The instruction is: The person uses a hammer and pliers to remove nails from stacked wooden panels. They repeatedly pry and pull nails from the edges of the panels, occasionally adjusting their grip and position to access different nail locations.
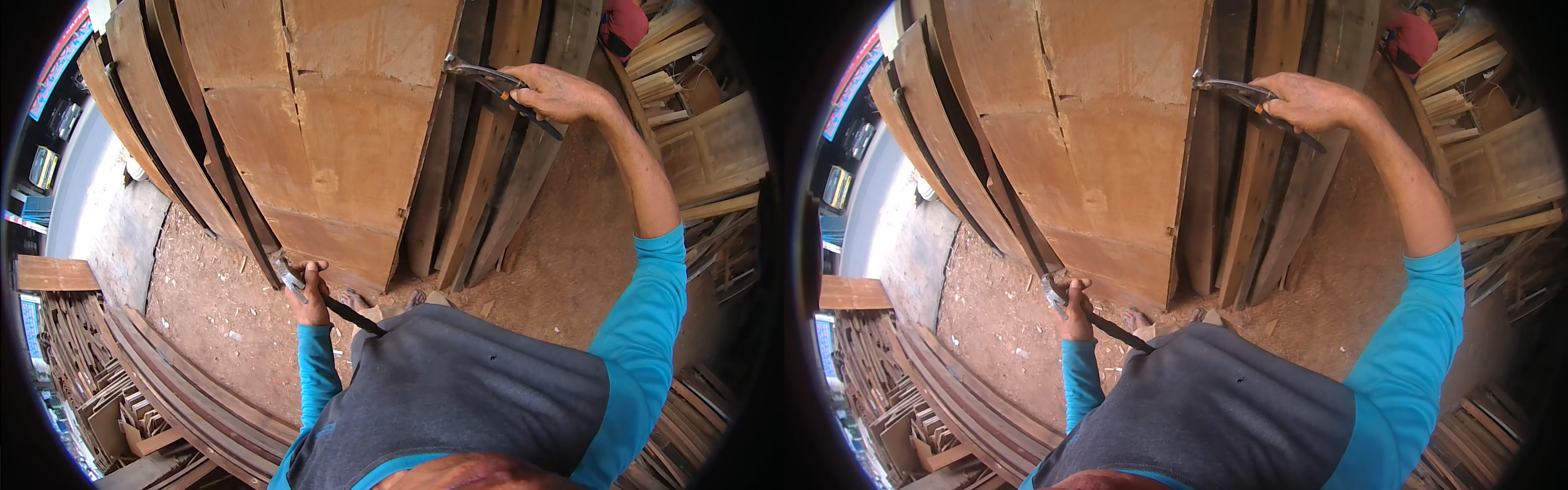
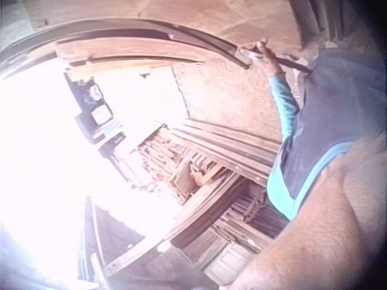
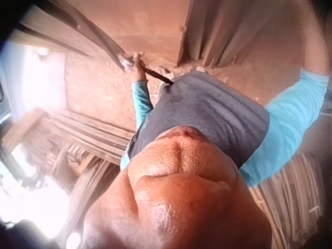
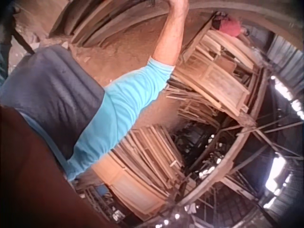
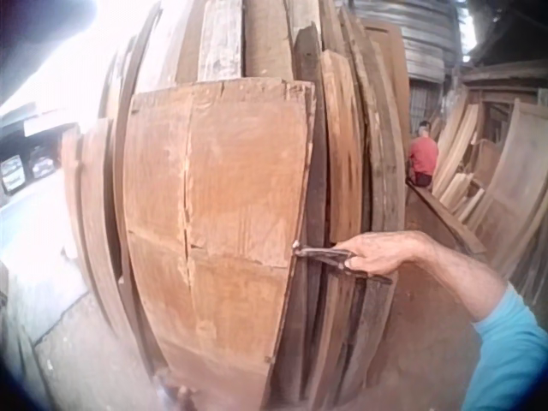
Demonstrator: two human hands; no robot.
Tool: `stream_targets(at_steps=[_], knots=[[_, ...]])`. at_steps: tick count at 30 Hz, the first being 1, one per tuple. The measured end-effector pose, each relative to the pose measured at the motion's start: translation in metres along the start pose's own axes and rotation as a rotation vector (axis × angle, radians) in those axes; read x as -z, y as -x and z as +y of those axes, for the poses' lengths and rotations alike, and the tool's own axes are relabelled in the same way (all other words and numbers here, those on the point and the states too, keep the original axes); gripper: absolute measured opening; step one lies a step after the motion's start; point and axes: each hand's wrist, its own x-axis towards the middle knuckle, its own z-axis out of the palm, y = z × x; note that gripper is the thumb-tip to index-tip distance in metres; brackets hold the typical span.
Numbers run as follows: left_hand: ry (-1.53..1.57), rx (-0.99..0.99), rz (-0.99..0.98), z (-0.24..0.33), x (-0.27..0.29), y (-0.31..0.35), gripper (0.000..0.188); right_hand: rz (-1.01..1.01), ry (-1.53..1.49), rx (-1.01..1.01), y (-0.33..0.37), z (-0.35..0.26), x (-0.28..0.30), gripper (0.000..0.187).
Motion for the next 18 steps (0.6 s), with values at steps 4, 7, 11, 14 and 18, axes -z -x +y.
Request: stream_targets(at_steps=[4,7,11,14,18], knots=[[-0.004,0.002,0.004,-0.001,-0.001,0.001,0.021,-0.05,0.02,-0.017,-0.008,0.005,0.013,0.028],[-0.02,-0.002,0.022,-0.001,0.0,0.004,0.021,-0.099,-0.002,-0.007,-0.008,0.005,0.007,0.038],[-0.02,0.007,0.047,0.0,0.007,0.001,0.02,0.019,-0.152,0.045,-0.011,0.029,-0.022,0.042],[-0.01,0.034,0.075,-0.001,0.013,-0.006,0.019,-0.032,-0.313,-0.048,-0.004,0.018,-0.024,0.043],[0.007,0.046,0.076,0.0,0.016,-0.014,0.019,0.122,-0.18,0.033,-0.009,0.018,-0.038,0.045]])
